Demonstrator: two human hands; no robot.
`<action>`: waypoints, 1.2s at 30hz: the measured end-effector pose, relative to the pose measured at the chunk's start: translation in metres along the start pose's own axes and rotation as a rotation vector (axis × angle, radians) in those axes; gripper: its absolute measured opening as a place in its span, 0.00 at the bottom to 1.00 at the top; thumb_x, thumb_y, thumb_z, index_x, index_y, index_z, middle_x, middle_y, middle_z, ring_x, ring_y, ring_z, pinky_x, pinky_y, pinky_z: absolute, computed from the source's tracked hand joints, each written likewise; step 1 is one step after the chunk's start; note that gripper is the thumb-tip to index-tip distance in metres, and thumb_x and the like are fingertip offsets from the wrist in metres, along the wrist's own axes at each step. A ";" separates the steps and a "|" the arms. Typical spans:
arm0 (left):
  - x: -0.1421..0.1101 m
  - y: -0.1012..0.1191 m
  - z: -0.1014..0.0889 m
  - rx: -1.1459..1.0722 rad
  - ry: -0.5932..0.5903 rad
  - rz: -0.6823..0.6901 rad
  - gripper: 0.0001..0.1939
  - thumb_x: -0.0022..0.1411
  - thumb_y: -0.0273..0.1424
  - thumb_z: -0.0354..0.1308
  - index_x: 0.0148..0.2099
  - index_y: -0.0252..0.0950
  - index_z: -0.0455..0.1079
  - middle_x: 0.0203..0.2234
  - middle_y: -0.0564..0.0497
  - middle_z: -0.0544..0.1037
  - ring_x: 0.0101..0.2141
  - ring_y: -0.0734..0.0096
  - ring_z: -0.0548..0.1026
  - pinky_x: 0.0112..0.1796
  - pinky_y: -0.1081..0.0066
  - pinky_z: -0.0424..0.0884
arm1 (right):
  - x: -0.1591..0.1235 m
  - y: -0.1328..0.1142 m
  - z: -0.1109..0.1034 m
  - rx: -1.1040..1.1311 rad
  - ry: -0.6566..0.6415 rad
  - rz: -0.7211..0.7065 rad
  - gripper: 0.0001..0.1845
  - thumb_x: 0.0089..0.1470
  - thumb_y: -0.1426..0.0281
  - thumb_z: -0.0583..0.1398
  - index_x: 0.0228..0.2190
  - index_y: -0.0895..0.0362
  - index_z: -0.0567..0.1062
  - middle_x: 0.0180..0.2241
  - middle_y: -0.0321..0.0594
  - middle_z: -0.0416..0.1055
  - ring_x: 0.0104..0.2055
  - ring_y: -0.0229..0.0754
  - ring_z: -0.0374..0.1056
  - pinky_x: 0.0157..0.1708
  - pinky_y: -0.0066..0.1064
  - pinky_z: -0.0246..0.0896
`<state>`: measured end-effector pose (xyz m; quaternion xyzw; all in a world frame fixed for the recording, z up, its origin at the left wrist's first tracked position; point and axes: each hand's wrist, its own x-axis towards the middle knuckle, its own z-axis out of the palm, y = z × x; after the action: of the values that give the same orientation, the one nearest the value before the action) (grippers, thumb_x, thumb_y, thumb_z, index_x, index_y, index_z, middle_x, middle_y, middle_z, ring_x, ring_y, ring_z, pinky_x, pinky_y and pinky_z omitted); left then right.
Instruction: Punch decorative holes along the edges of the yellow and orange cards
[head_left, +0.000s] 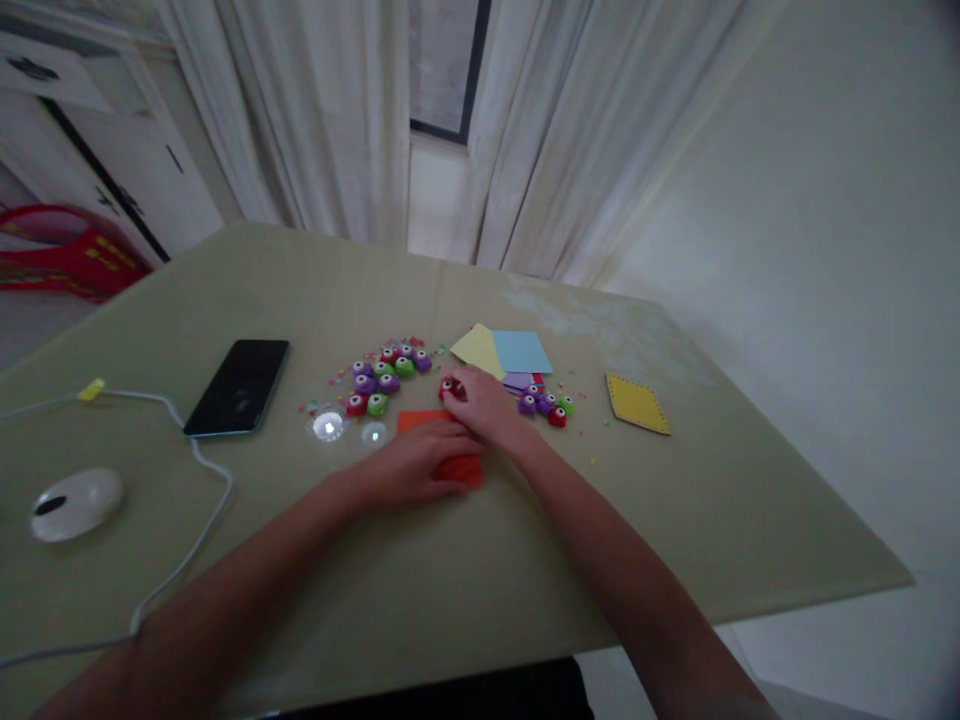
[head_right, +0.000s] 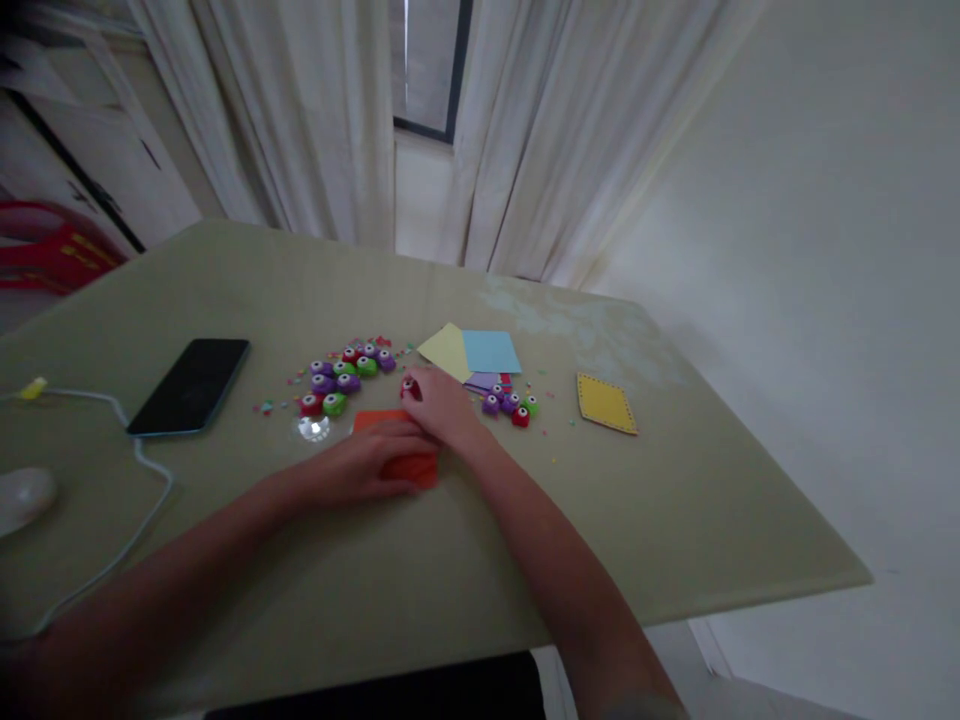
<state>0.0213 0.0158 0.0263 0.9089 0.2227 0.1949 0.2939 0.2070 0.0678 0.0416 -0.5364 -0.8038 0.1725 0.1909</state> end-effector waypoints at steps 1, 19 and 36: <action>-0.001 -0.002 -0.001 0.046 0.021 -0.020 0.25 0.69 0.36 0.68 0.65 0.42 0.74 0.63 0.43 0.77 0.62 0.53 0.75 0.63 0.54 0.69 | -0.012 0.009 -0.006 -0.020 0.029 0.034 0.08 0.64 0.74 0.63 0.45 0.57 0.80 0.44 0.45 0.79 0.43 0.45 0.73 0.46 0.34 0.63; -0.006 -0.020 0.006 0.331 0.088 -0.293 0.33 0.74 0.51 0.57 0.73 0.41 0.68 0.72 0.43 0.67 0.70 0.48 0.67 0.69 0.49 0.62 | -0.092 0.038 -0.019 0.426 -0.027 0.052 0.08 0.62 0.71 0.64 0.44 0.55 0.80 0.39 0.41 0.78 0.36 0.41 0.73 0.39 0.32 0.69; -0.005 -0.020 0.011 0.357 0.098 -0.303 0.27 0.78 0.44 0.52 0.72 0.39 0.68 0.72 0.44 0.68 0.70 0.53 0.67 0.68 0.50 0.63 | -0.091 0.035 -0.009 0.487 0.070 0.181 0.09 0.62 0.67 0.66 0.45 0.53 0.78 0.41 0.42 0.80 0.37 0.43 0.77 0.38 0.34 0.73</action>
<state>0.0164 0.0227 0.0041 0.8920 0.4018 0.1500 0.1431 0.2710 -0.0030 0.0220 -0.5500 -0.6802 0.3588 0.3257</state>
